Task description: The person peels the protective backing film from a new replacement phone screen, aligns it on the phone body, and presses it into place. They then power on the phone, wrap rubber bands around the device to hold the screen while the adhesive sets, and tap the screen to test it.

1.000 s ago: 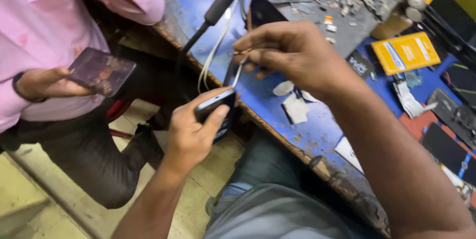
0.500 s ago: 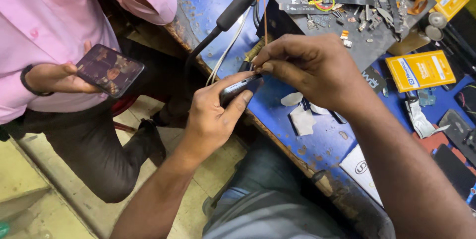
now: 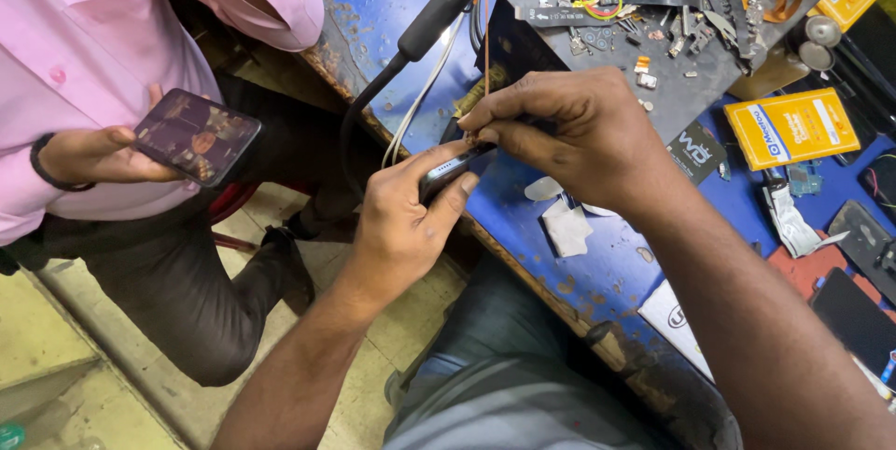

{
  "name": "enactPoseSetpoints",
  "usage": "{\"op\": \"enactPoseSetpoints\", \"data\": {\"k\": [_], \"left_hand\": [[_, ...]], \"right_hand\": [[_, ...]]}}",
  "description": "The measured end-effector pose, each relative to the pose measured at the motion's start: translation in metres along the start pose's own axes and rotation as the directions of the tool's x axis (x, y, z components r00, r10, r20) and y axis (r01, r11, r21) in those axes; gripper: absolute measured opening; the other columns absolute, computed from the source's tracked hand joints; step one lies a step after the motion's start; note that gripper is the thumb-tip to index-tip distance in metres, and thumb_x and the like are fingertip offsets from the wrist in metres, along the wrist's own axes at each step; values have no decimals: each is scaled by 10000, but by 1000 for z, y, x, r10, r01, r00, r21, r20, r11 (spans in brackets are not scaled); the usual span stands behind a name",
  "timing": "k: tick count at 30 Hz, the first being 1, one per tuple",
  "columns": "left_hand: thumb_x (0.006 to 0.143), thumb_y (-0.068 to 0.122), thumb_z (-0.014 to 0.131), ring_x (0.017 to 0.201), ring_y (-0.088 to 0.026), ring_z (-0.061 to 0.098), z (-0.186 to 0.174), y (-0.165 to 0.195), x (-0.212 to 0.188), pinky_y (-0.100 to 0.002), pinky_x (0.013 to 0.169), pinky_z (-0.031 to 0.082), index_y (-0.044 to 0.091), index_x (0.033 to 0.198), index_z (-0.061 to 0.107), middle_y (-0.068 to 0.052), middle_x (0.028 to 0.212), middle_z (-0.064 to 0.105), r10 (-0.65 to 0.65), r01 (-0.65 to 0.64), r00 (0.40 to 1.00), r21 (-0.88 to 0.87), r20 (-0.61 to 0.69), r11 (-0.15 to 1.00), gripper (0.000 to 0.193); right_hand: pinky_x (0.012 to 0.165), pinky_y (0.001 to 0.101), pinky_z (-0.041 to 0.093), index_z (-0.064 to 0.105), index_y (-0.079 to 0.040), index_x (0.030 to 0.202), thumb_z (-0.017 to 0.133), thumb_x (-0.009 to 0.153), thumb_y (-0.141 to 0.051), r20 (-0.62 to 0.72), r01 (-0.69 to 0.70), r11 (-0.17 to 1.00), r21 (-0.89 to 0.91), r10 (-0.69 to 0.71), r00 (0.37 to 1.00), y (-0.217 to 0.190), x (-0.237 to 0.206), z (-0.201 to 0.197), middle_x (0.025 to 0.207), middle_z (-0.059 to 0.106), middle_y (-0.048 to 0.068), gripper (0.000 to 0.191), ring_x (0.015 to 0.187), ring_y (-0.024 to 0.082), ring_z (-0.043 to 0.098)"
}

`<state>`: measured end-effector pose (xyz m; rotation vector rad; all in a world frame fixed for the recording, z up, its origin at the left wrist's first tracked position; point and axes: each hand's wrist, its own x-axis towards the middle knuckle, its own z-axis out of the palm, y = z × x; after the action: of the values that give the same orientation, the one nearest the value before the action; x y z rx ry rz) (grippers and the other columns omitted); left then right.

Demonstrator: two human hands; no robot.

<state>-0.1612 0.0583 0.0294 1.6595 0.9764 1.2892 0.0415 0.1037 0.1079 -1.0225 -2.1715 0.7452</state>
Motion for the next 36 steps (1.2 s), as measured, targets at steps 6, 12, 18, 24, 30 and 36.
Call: {"op": "enactPoseSetpoints", "data": {"k": [6, 12, 18, 24, 30, 36], "left_hand": [[974, 76, 715, 835, -145, 736, -1, 0, 0, -275, 750, 580, -50, 1245, 675, -161, 1008, 772, -17, 16, 1000, -11, -15, 1000, 301], [981, 84, 713, 828, -131, 730, -2, -1, 0, -265, 742, 575, -53, 1249, 672, -158, 1000, 770, -13, 13, 1000, -7, -10, 1000, 304], [981, 90, 709, 833, -125, 730, -3, -2, 1, -263, 742, 581, -46, 1254, 673, -154, 1007, 776, -36, 36, 999, -25, -1, 999, 307], [983, 72, 714, 849, -128, 728, -3, -2, 2, -269, 761, 580, -59, 1248, 671, -164, 1027, 772, -2, 1, 1000, -27, -15, 1000, 299], [968, 61, 723, 790, -140, 718, -2, -8, 0, -278, 715, 575, -66, 1218, 669, -168, 974, 765, -20, 20, 1000, -1, -19, 1000, 286], [948, 49, 736, 795, -207, 732, -4, -3, 2, -295, 691, 564, -36, 1195, 678, -206, 1018, 742, 73, -66, 996, 109, -61, 992, 268]], "right_hand": [[825, 258, 604, 750, -38, 1088, 730, 935, 19, -3, -54, 996, 65, 54, 999, 0, 0, 2, 1002, 783, 61, 165, 924, 118, 756], [812, 253, 606, 754, -45, 1071, 740, 929, 8, -7, -48, 999, 19, 48, 999, -2, 1, 3, 996, 788, 55, 152, 918, 116, 764], [796, 253, 605, 755, -55, 1068, 749, 922, 5, -8, -20, 1000, -10, 19, 1000, -2, 1, 3, 991, 784, 57, 158, 914, 121, 768], [773, 279, 592, 755, -52, 1061, 761, 911, 14, -37, 64, 992, -107, -68, 997, -5, 2, 6, 981, 773, 72, 164, 894, 174, 767], [804, 317, 595, 753, -54, 1063, 762, 880, 27, -19, 154, 974, -167, -159, 987, 0, -1, 8, 1007, 767, 78, 201, 927, 222, 756], [805, 324, 587, 748, -41, 1044, 757, 835, 17, 20, 160, 969, -191, -159, 987, -8, 5, 4, 1012, 765, 95, 217, 933, 244, 746]]}}
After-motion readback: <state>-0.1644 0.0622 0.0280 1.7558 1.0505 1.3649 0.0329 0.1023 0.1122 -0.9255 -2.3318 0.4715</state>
